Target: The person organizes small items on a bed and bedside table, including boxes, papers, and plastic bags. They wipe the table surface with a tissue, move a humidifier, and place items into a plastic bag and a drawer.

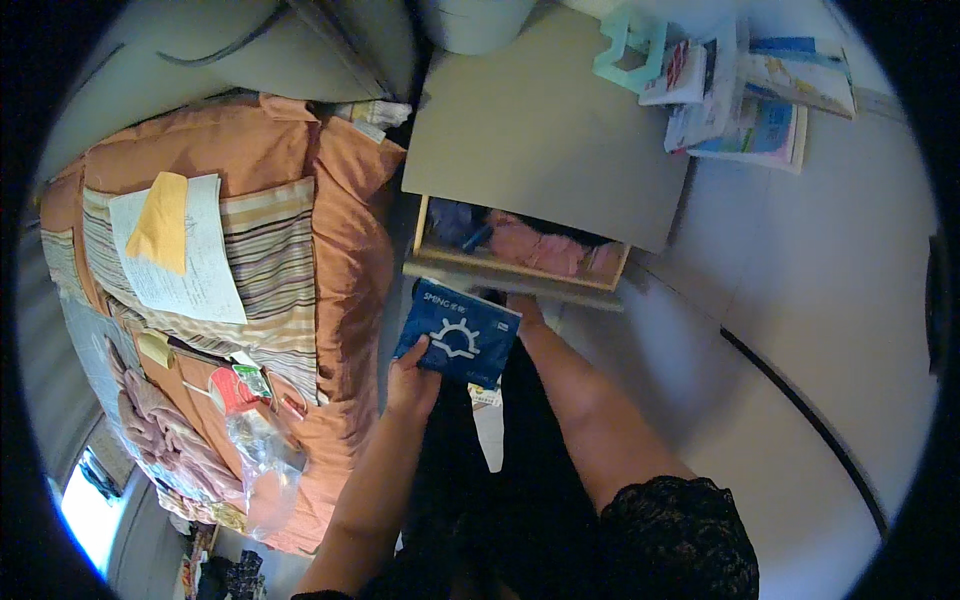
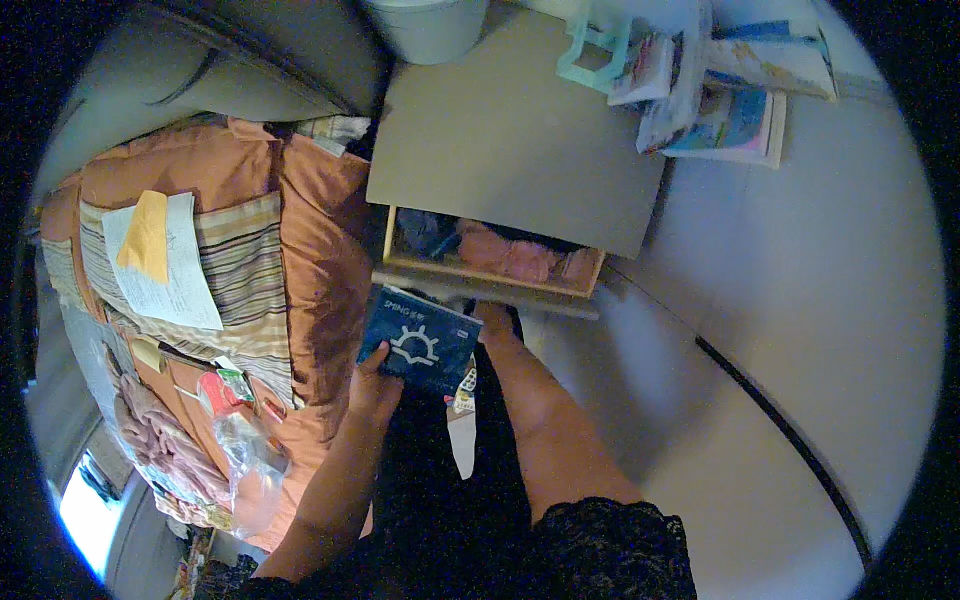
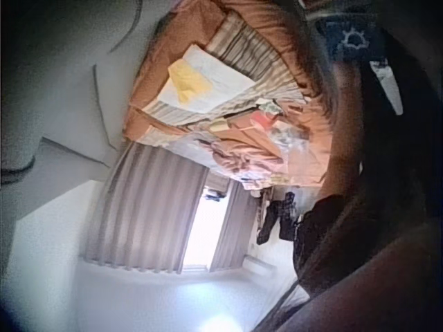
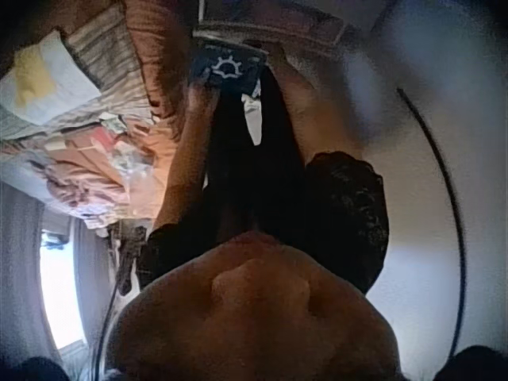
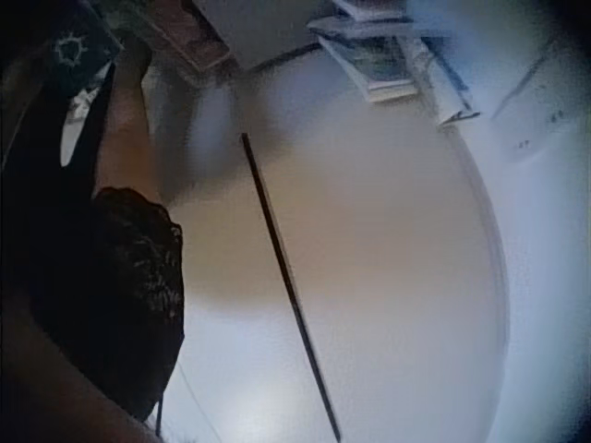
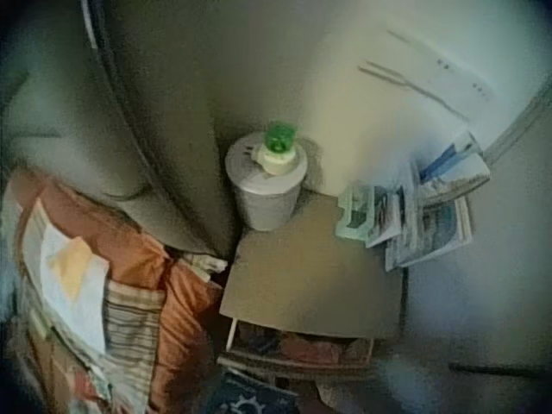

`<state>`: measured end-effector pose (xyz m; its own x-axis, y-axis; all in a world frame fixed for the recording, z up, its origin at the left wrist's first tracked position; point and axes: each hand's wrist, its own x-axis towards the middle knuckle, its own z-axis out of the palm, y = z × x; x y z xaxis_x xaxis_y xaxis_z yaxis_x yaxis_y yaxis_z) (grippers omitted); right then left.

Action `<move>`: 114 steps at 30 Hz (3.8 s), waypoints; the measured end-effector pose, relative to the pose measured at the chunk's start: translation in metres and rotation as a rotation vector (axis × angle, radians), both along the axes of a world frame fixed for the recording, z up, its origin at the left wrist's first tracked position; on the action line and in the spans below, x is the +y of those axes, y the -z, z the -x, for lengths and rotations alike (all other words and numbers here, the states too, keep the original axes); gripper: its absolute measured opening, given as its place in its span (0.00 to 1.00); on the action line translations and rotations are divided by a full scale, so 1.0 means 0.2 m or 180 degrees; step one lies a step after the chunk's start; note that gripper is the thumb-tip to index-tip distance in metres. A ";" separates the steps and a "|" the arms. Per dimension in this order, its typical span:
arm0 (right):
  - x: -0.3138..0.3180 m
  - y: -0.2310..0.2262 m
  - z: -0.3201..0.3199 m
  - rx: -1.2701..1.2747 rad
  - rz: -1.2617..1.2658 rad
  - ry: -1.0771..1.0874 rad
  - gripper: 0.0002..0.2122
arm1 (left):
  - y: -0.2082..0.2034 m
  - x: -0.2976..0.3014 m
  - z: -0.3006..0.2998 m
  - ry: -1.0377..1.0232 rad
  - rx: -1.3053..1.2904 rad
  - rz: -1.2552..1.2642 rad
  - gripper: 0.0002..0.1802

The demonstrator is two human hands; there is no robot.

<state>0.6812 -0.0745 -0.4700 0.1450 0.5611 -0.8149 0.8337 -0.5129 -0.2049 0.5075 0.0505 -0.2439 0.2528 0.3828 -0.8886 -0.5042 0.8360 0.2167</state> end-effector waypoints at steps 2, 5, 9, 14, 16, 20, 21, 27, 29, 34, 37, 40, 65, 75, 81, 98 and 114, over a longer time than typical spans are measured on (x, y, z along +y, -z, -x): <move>-0.12 -0.05 0.09 0.0197 -0.0087 0.0079 0.28 | 0.06 -0.04 -0.02 0.0147 0.0054 0.0317 0.20; -0.21 -0.12 0.17 0.0606 -0.0359 0.0454 0.27 | 0.16 -0.10 -0.07 0.0241 0.0251 0.0589 0.17; -0.29 -0.09 0.21 0.0799 -0.1151 0.0595 0.27 | 0.28 -0.11 -0.20 0.0342 -0.0021 0.0600 0.17; -0.15 -0.28 0.12 0.1131 0.0323 0.0898 0.30 | 0.48 -0.03 -0.38 0.0410 0.0186 0.0239 0.16; -0.17 -0.24 0.10 0.1279 0.0779 0.0870 0.31 | 0.43 0.04 -0.46 0.0606 0.0584 0.0376 0.17; -0.21 -0.22 0.09 0.1264 0.0417 0.0818 0.30 | 0.55 0.05 -0.40 0.0259 0.0206 0.0174 0.20; -0.23 -0.21 0.10 0.1216 0.0309 0.0830 0.30 | 0.56 0.04 -0.38 0.0158 0.0157 0.0265 0.21; -0.23 -0.21 0.10 0.1193 0.0315 0.0756 0.29 | 0.66 0.10 -0.42 -0.0004 -0.0005 -0.0009 0.22; -0.19 -0.24 0.08 0.1248 0.0497 0.0722 0.29 | 0.65 0.23 -0.51 0.0218 0.0618 0.0192 0.18; -0.21 -0.21 0.09 0.1168 0.0369 0.0726 0.30 | 0.73 0.33 -0.54 -0.0044 0.1158 0.0323 0.06; -0.13 -0.29 0.06 0.1302 0.0544 0.0898 0.30 | 0.77 0.27 -0.42 0.0029 0.1079 0.0180 0.05; -0.07 -0.35 0.03 0.1342 0.0506 0.1095 0.30 | 0.66 0.18 -0.35 0.0109 0.0935 0.0037 0.04; 0.56 -0.14 -0.52 -0.0705 -0.0899 0.1539 0.14 | 0.62 -0.11 -0.21 -0.0007 0.0033 0.0484 0.16; 0.46 0.29 -0.43 0.0055 -0.1167 0.0689 0.34 | 0.74 -0.23 -0.10 -0.0279 -0.0009 0.0642 0.20; 0.49 0.57 -0.44 0.0126 -0.0777 0.0996 0.39 | 0.82 -0.26 0.02 -0.0303 0.0143 0.0514 0.17; -0.23 0.69 0.01 0.1688 -0.0564 0.2298 0.24 | 0.99 -0.23 -0.27 0.0569 -0.0401 0.0272 0.20; 0.11 0.51 -0.44 0.0818 -0.1431 0.5241 0.15 | 1.12 -0.28 -0.26 0.1549 0.0576 0.0109 0.45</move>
<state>0.7683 -0.0525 -0.5729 0.6569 0.1407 -0.7407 -0.5413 -0.5958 -0.5933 0.5589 -0.0056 -0.4671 0.2356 0.2292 -0.9444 -0.0122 0.9724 0.2329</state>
